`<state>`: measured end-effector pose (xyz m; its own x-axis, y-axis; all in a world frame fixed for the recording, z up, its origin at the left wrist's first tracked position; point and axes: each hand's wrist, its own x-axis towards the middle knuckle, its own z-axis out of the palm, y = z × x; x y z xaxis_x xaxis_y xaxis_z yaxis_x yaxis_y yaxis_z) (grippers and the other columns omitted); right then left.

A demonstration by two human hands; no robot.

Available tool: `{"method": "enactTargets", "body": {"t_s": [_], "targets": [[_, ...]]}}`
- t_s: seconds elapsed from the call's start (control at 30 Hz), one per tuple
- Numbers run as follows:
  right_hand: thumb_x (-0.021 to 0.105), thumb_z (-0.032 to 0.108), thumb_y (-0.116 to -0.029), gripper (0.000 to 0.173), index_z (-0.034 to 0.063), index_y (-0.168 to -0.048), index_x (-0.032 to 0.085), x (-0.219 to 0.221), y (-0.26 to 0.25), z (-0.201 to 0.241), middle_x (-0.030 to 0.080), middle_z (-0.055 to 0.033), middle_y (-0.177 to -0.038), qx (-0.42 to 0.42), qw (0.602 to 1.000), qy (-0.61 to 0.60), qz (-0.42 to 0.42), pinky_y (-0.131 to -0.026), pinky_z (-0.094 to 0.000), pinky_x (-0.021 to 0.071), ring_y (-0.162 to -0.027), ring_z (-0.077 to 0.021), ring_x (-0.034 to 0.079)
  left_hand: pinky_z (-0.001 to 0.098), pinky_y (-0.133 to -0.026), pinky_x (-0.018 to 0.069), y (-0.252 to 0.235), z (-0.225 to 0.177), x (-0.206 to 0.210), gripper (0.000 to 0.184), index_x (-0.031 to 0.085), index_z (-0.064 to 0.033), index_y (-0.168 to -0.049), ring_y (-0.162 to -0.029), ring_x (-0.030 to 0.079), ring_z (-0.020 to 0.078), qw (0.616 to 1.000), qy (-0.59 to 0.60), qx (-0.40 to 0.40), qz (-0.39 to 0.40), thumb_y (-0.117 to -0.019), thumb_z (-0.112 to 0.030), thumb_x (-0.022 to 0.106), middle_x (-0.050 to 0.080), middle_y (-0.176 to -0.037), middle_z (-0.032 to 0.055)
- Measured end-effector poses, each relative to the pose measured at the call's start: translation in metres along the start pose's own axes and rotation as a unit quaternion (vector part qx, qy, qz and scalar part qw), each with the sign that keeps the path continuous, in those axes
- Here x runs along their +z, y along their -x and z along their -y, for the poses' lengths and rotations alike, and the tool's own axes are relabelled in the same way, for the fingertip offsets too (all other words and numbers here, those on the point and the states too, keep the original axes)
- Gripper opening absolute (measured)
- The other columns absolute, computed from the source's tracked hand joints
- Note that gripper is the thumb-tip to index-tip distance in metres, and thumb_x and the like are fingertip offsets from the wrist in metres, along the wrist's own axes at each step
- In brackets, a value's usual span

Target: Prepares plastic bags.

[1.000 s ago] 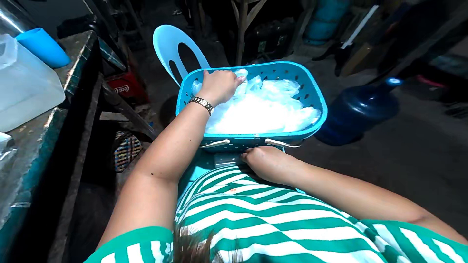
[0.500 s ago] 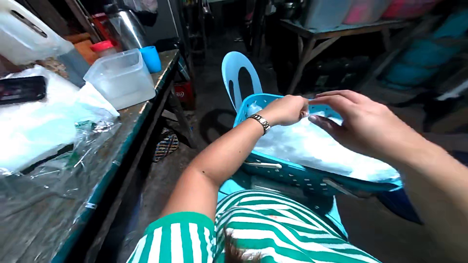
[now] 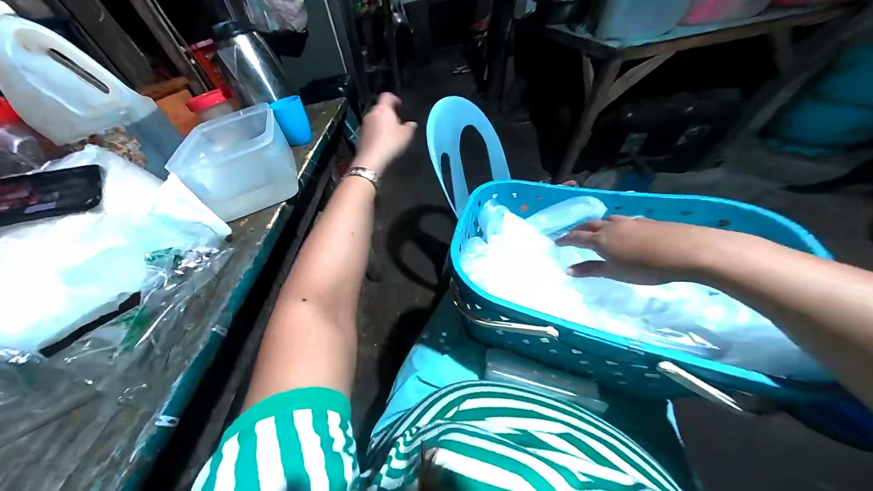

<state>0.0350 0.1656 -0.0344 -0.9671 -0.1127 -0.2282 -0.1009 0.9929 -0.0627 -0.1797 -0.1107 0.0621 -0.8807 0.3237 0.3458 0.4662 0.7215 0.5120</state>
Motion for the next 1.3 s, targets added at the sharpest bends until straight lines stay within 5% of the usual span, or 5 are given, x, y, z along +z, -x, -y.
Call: {"method": "enactTargets", "body": {"t_s": [0.33, 0.5, 0.6, 0.8, 1.3], "targets": [[0.059, 0.046, -0.1027, 0.053, 0.0117, -0.143, 0.059, -0.015, 0.002, 0.001, 0.059, -0.02, -0.141, -0.077, 0.99, 0.037, 0.108, -0.108, -0.0619, 0.0398, -0.132, -0.0424, 0.053, 0.0602, -0.103, 0.0479, -0.077, 0.095, -0.055, 0.061, 0.047, 0.0086, -0.144, -0.133, 0.048, 0.0498, 0.95, -0.19, -0.219, -0.112, -0.0916, -0.012, 0.068, 0.016, -0.165, 0.0278], [0.06, 0.044, -0.1023, 0.051, 0.0104, -0.141, 0.061, -0.008, 0.004, -0.012, 0.062, -0.02, -0.137, -0.104, 0.989, 0.0, 0.106, -0.106, -0.0611, 0.0433, -0.129, -0.0428, 0.057, 0.0575, -0.108, 0.0444, -0.096, 0.111, -0.056, 0.09, 0.012, 0.0076, -0.16, -0.139, 0.044, 0.0498, 0.955, -0.169, -0.221, -0.105, -0.0901, -0.004, 0.068, 0.002, -0.168, 0.0273], [0.061, 0.044, -0.1022, 0.051, 0.0107, -0.141, 0.061, -0.01, 0.004, -0.013, 0.062, -0.0192, -0.138, -0.104, 0.988, -0.013, 0.115, -0.107, -0.0603, 0.043, -0.129, -0.0417, 0.057, 0.0598, -0.112, 0.0399, -0.106, 0.121, -0.055, 0.094, 0.005, 0.0083, -0.16, -0.141, 0.04, 0.0512, 0.949, -0.178, -0.245, -0.093, -0.0905, -0.003, 0.068, 0.011, -0.165, 0.0323], [0.061, 0.044, -0.1022, 0.051, 0.0086, -0.138, 0.062, -0.006, -0.003, -0.01, 0.064, -0.0199, -0.134, -0.122, 0.984, -0.012, 0.132, -0.105, -0.0598, 0.0444, -0.126, -0.0427, 0.058, 0.0604, -0.106, 0.0458, -0.11, 0.118, -0.061, 0.04, 0.052, 0.0211, -0.127, -0.133, 0.05, 0.0513, 0.931, -0.246, -0.25, -0.1, -0.0943, 0.001, 0.062, 0.043, -0.146, 0.0386], [0.066, 0.046, -0.0983, 0.036, 0.0191, -0.121, 0.074, -0.03, 0.011, -0.001, 0.073, -0.0074, -0.1, -0.138, 0.985, 0.054, -0.087, -0.079, -0.0496, 0.0566, -0.093, -0.0283, 0.071, 0.0603, -0.112, 0.0362, -0.094, 0.043, -0.067, 0.03, 0.063, 0.0109, -0.123, -0.13, 0.054, 0.046, 0.974, -0.192, -0.025, -0.118, -0.1006, -0.008, 0.057, 0.06, -0.13, 0.033]]}}
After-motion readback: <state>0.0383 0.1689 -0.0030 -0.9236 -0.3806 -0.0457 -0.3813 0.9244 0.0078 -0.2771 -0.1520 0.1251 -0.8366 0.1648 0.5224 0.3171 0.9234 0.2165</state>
